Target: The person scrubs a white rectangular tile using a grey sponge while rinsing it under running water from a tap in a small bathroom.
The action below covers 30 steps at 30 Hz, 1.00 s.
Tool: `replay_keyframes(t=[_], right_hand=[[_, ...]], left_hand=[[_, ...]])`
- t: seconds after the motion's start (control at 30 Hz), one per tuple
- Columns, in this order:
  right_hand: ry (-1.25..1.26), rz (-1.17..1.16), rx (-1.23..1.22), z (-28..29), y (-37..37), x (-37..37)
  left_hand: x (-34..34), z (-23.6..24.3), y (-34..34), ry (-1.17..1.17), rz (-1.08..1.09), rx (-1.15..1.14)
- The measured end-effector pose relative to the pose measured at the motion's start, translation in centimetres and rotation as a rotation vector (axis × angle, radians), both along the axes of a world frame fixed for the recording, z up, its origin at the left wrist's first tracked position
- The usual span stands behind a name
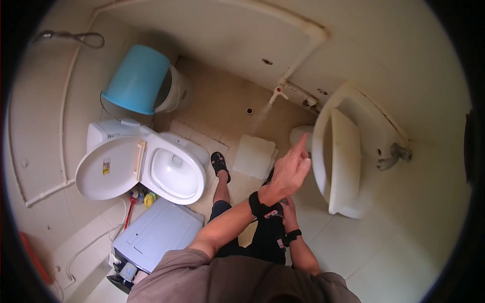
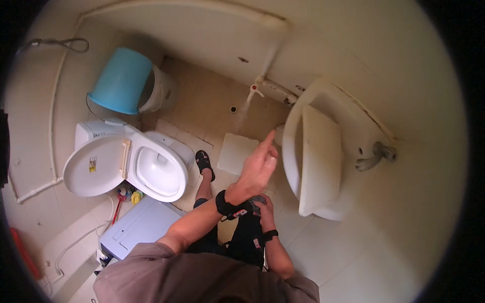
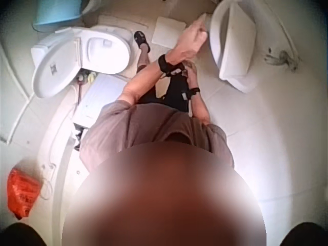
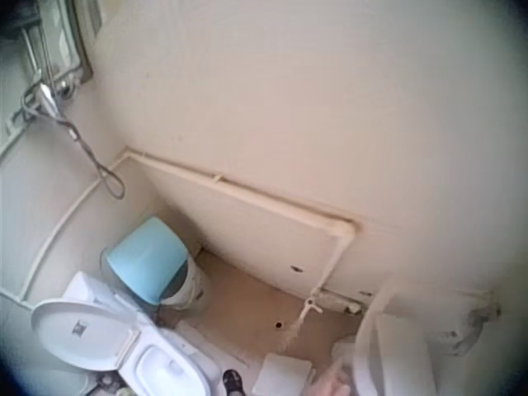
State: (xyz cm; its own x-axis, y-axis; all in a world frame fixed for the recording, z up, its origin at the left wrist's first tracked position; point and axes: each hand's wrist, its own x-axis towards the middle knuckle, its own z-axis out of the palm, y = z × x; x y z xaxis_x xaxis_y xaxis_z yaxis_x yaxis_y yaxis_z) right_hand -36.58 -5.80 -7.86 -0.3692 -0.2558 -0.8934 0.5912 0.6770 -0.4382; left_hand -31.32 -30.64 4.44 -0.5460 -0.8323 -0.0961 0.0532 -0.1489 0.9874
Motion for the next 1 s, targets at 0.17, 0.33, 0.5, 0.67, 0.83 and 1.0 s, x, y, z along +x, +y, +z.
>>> replay_keyframes(t=[0.17,0.33,0.5,0.67,0.83,1.0], right_hand=[[-0.023,0.029,0.118,-2.7,1.1,-1.3],[-0.103,0.132,0.123,-11.3,1.8,-1.6],[-0.082,0.415,0.094,-22.4,-1.4,-2.8],[0.027,0.492,0.261,-35.0,-1.0,-7.4],[0.126,0.563,0.330,-40.9,-0.9,-6.3],[0.319,0.325,0.322,-42.3,-0.7,-2.7]], left_hand=[[2.8,-13.7,2.9,-0.024,0.202,0.464],[9.0,-38.2,9.2,-0.292,0.361,0.976],[10.4,-50.7,15.4,-0.610,0.249,0.833],[8.8,-55.8,14.4,-0.702,0.387,0.621],[8.9,-57.9,14.8,-0.728,0.204,0.435],[10.1,-59.0,15.8,-0.805,0.205,0.376]])
